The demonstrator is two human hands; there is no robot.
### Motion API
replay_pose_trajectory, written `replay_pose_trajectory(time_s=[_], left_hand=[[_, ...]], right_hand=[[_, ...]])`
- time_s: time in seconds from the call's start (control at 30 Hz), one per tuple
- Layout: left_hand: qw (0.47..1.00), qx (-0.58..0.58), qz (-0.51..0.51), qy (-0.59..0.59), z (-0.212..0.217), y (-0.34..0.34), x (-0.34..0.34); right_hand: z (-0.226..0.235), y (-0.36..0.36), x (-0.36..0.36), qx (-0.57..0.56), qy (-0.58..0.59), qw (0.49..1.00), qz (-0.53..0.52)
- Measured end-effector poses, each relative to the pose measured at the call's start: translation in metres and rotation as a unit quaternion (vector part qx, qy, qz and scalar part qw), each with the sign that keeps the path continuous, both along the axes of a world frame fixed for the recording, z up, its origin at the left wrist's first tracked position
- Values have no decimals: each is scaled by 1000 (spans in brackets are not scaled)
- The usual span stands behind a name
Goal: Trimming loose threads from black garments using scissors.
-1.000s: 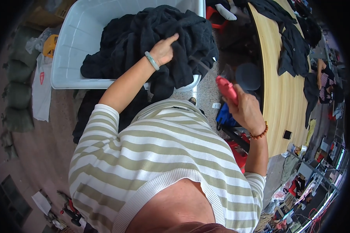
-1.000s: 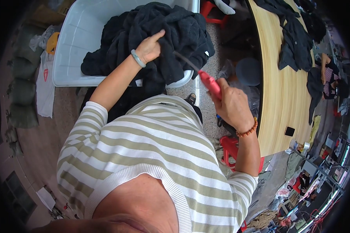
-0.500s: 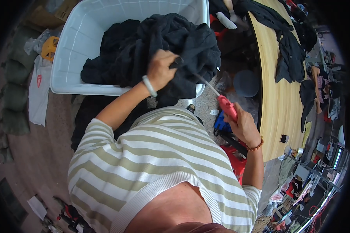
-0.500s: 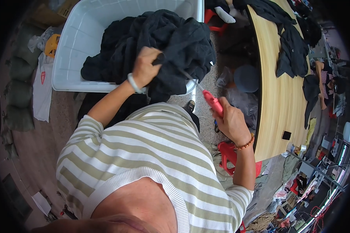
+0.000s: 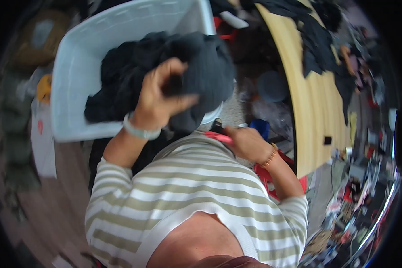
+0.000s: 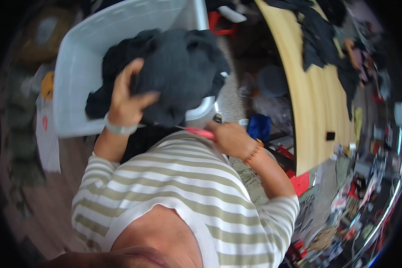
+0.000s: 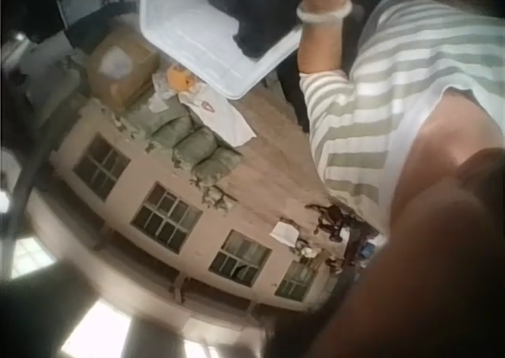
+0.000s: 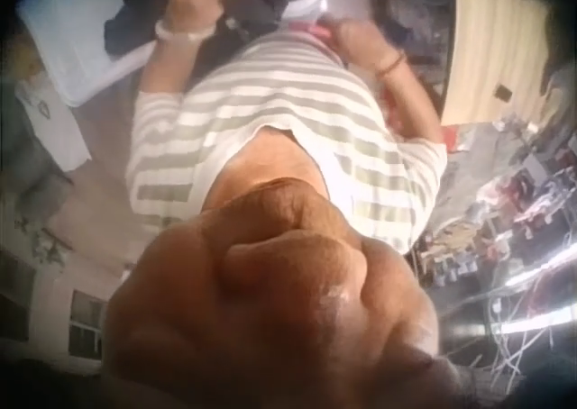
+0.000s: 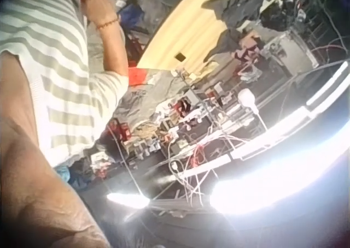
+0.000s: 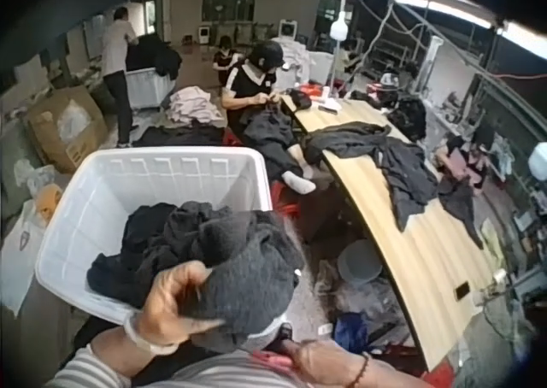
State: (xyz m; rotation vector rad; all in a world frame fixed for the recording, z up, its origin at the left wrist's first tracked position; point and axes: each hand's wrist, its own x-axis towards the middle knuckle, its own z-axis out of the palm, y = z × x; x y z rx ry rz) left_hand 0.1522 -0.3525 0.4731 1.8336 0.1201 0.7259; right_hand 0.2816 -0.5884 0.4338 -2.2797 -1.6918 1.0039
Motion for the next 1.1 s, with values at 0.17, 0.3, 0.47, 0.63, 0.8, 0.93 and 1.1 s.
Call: replay_pose_trajectory(time_s=[0.17,0.3,0.47,0.63,0.8,0.93,1.1], left_hand=[[923,-118,-360,-73,13,-37,37],[960,-168,-221,-45,12,-51,75],[966,-22,-241,-93,12,-100,190],[986,-18,-142,-88,24,-121,337],[979,-84,-170,-77,30,-136,423],[980,33,-188,52,-15,-146,378],[980,51,1,192,-90,-101,260]], right_hand=[[-34,23,61,453,-140,880,32],[-28,-12,127,348,-187,912,-115],[-8,-73,243,377,-160,885,-223],[57,-105,411,149,-504,831,-179],[155,-65,597,119,-545,791,-252],[115,-30,672,78,-417,848,-318],[-44,-43,584,27,-358,903,-236]])
